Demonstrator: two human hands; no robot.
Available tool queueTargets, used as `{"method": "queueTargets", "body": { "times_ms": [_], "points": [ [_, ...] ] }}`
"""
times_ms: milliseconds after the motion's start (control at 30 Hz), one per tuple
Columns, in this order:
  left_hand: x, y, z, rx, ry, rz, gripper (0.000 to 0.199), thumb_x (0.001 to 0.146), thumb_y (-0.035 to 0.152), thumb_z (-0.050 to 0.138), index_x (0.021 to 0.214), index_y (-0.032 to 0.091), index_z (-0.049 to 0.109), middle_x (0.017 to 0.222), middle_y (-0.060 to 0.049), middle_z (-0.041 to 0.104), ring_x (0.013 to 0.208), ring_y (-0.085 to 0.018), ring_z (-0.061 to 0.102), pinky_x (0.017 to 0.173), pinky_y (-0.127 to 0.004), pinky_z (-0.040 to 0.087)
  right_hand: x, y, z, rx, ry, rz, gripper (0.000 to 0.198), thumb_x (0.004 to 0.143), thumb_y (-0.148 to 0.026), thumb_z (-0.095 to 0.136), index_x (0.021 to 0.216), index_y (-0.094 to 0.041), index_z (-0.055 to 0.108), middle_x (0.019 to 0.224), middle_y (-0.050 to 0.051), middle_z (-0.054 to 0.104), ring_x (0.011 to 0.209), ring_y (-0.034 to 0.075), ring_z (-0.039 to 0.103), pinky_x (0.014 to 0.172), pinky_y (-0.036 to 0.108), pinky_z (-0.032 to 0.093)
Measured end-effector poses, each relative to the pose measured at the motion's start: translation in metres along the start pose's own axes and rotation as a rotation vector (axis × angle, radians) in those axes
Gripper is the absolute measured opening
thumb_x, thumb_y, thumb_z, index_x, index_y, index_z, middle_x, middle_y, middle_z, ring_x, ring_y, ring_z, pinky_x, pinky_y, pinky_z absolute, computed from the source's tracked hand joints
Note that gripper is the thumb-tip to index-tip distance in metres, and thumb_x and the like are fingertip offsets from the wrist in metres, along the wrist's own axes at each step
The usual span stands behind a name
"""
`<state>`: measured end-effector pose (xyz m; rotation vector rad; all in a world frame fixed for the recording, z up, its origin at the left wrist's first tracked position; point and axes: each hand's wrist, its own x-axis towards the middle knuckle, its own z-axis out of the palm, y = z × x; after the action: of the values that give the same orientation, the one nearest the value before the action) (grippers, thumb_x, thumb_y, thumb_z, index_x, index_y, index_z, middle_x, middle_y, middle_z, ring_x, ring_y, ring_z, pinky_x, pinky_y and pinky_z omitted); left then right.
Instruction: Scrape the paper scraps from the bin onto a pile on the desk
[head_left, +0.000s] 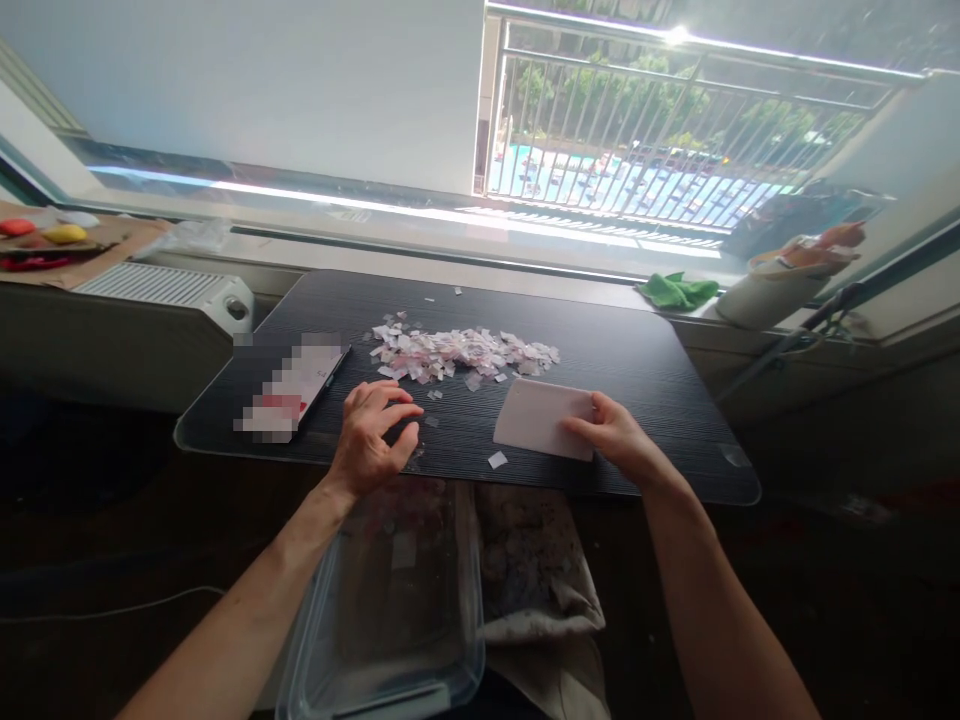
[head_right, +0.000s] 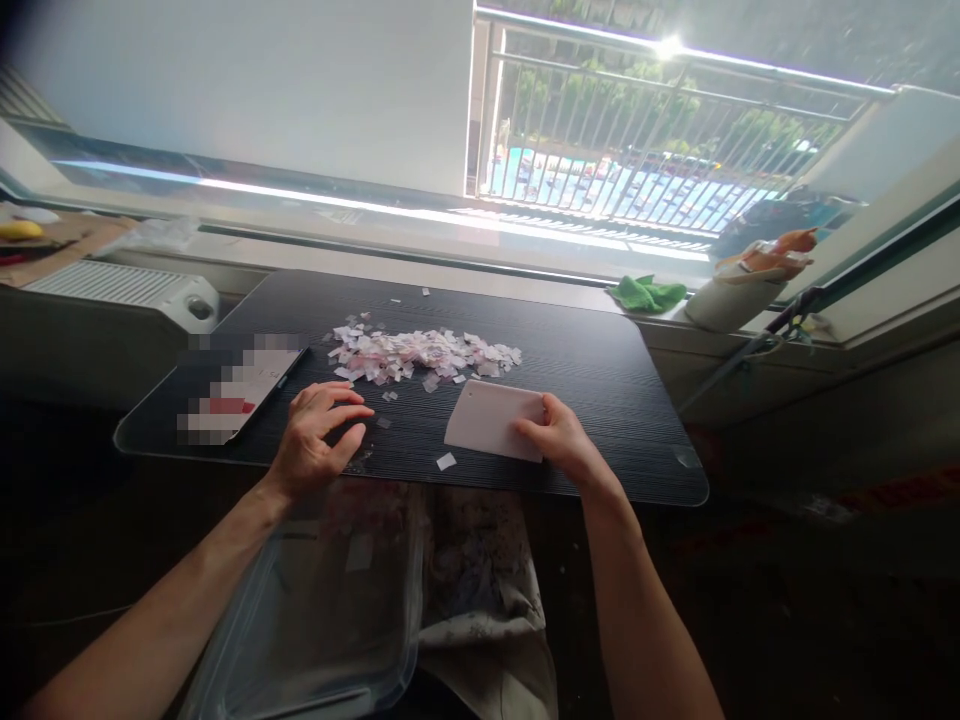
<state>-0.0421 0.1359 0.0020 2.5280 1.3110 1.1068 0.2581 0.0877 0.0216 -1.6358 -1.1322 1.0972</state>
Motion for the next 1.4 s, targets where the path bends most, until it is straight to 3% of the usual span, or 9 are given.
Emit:
{"method": "queueTargets", "body": {
  "times_ms": [167, 533, 700, 800, 1000, 1267, 1400],
  "points": [
    [0.000, -0.001, 0.000, 0.000, 0.004, 0.009, 0.015, 0.068, 0.024, 0.050, 0.078, 0.023, 0.062, 0.088, -0.002, 0.058, 0.099, -0.020, 0.048, 0.094, -0.040, 0.029, -0.001, -0.004, 0.000, -0.085, -0.099, 0.014, 0.025, 0.059, -0.026, 0.062, 0.079, -0.016, 0.051, 0.071, -0.001, 0.061, 0.063, 0.013, 0.056, 0.056, 0.024, 0.045],
    [0.000, -0.001, 0.000, -0.010, 0.001, 0.000, 0.014, 0.068, 0.025, 0.050, 0.076, 0.023, 0.062, 0.086, -0.002, 0.058, 0.098, -0.020, 0.048, 0.092, -0.040, 0.031, -0.011, -0.009, -0.010, -0.036, -0.268, 0.041, 0.027, 0.060, -0.028, 0.063, 0.082, -0.016, 0.053, 0.078, -0.001, 0.062, 0.068, 0.013, 0.056, 0.057, 0.023, 0.045],
    [0.001, 0.000, -0.001, -0.022, 0.014, 0.010, 0.014, 0.068, 0.024, 0.051, 0.076, 0.023, 0.062, 0.086, -0.002, 0.058, 0.098, -0.020, 0.048, 0.093, -0.040, 0.031, -0.023, -0.017, -0.023, -0.060, -0.267, 0.045, 0.026, 0.060, -0.028, 0.064, 0.081, -0.016, 0.053, 0.072, -0.002, 0.060, 0.063, 0.012, 0.055, 0.053, 0.022, 0.043],
    [0.000, 0.001, -0.001, -0.016, 0.022, 0.004, 0.013, 0.068, 0.024, 0.051, 0.076, 0.022, 0.061, 0.086, -0.002, 0.058, 0.099, -0.021, 0.048, 0.093, -0.041, 0.030, -0.022, -0.019, -0.022, -0.036, -0.175, 0.022, 0.026, 0.059, -0.028, 0.064, 0.080, -0.017, 0.051, 0.069, -0.003, 0.060, 0.059, 0.012, 0.056, 0.051, 0.022, 0.043],
    [-0.001, -0.001, 0.003, 0.033, 0.113, -0.071, 0.011, 0.069, 0.019, 0.049, 0.072, 0.021, 0.059, 0.079, -0.001, 0.059, 0.096, -0.019, 0.050, 0.091, -0.039, 0.033, 0.001, -0.014, 0.021, 0.025, 0.074, -0.116, 0.030, 0.061, -0.029, 0.062, 0.086, -0.018, 0.050, 0.070, -0.002, 0.059, 0.058, 0.012, 0.056, 0.053, 0.024, 0.045],
    [-0.001, -0.004, 0.004, -0.005, 0.232, -0.148, 0.012, 0.071, 0.016, 0.047, 0.069, 0.020, 0.058, 0.076, -0.001, 0.059, 0.089, -0.017, 0.052, 0.087, -0.036, 0.038, 0.032, -0.011, 0.077, -0.057, 0.173, -0.243, 0.024, 0.063, -0.028, 0.056, 0.084, -0.018, 0.048, 0.073, 0.000, 0.058, 0.062, 0.014, 0.055, 0.055, 0.025, 0.043],
    [-0.001, -0.002, 0.002, -0.058, 0.275, -0.179, 0.015, 0.075, 0.017, 0.044, 0.070, 0.019, 0.058, 0.076, -0.001, 0.060, 0.089, -0.016, 0.051, 0.087, -0.035, 0.039, 0.026, -0.012, 0.092, -0.068, 0.073, -0.226, 0.021, 0.063, -0.028, 0.055, 0.081, -0.019, 0.047, 0.071, -0.001, 0.057, 0.060, 0.013, 0.053, 0.054, 0.025, 0.043]
  ]
}}
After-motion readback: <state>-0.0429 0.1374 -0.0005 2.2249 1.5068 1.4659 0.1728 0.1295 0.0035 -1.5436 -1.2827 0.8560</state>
